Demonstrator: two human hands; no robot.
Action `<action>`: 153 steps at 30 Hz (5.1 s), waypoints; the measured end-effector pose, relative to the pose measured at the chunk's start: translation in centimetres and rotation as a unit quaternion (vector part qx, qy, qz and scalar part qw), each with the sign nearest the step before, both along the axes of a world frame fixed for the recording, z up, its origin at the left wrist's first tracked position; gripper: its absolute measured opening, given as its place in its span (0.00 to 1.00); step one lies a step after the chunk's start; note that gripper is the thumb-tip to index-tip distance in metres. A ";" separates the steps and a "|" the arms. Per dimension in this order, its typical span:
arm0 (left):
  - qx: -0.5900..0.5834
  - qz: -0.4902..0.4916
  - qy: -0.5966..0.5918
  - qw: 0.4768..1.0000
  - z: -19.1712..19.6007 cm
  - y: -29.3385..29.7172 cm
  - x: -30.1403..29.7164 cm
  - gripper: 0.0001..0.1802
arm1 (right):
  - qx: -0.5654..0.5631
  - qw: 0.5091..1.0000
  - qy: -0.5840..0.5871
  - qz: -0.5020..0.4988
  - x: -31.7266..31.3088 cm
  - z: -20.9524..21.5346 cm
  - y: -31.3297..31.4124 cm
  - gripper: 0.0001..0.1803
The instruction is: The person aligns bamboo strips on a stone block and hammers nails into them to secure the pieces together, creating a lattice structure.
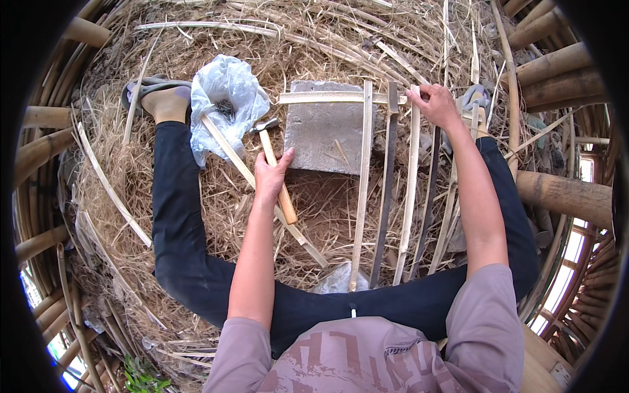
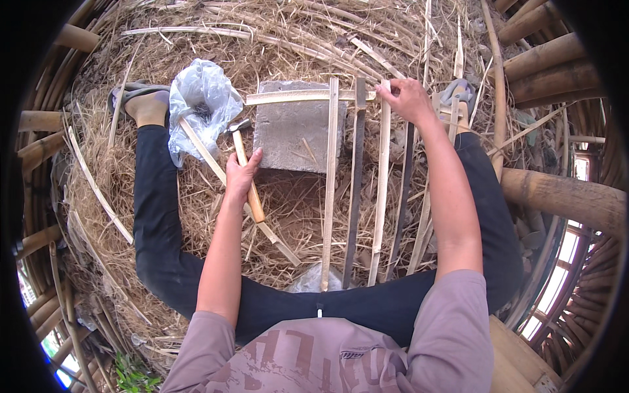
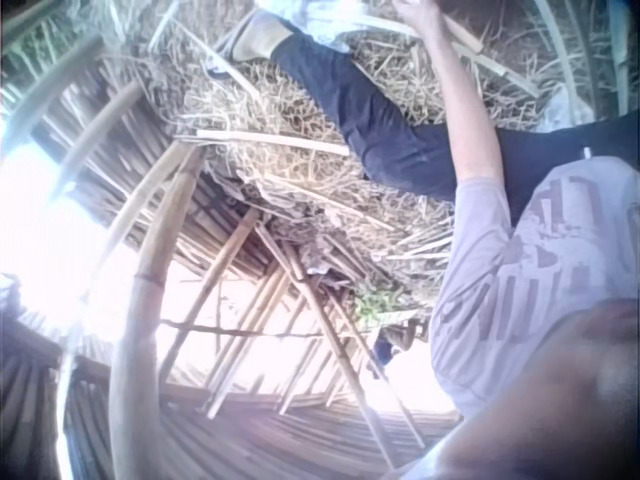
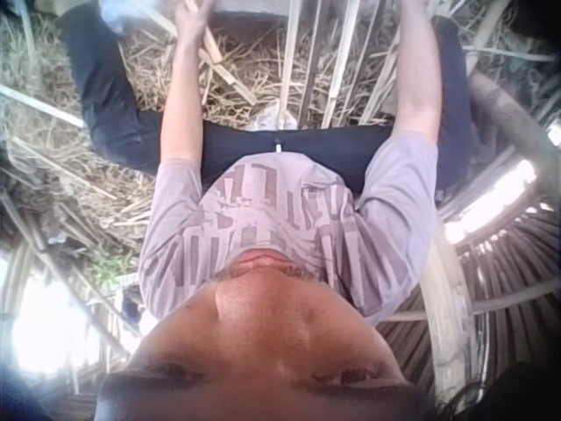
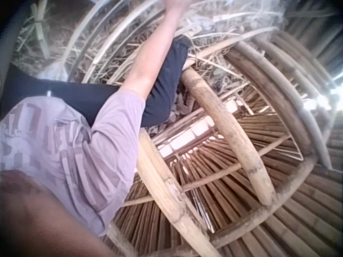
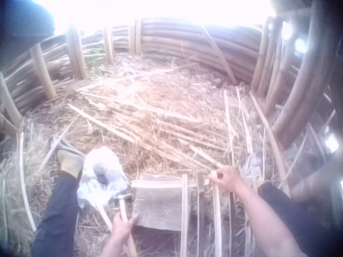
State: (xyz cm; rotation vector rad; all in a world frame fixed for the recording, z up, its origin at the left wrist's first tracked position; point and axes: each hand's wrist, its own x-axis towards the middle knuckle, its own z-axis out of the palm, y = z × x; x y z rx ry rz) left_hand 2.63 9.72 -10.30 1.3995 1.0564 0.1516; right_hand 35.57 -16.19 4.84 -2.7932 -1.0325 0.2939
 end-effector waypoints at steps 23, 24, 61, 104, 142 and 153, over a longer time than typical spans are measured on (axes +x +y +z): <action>-0.007 0.106 -0.075 0.991 7.3 1.0 4.2 0.17 | 0.012 0.999 -0.031 0.008 2.4 -2.2 -1.0 0.31; -0.005 0.097 -0.065 0.993 7.6 0.5 4.7 0.18 | 0.020 0.999 -0.043 0.009 2.5 -2.4 -1.0 0.31; 0.122 0.017 0.096 0.988 11.4 -1.6 -9.9 0.12 | 0.104 0.983 -0.115 -0.101 -19.1 -6.8 8.2 0.43; 0.078 0.059 0.080 0.992 5.6 -0.8 -7.1 0.18 | 0.000 0.993 -0.090 0.079 -19.2 -7.3 4.1 0.36; 0.134 0.219 0.028 0.966 6.9 1.2 -6.7 0.12 | -0.056 0.992 -0.082 0.072 -19.6 -5.6 4.7 0.36; 0.204 0.278 0.031 0.938 7.3 2.0 -6.9 0.14 | 0.109 0.965 0.167 0.169 -30.8 -5.7 12.1 0.24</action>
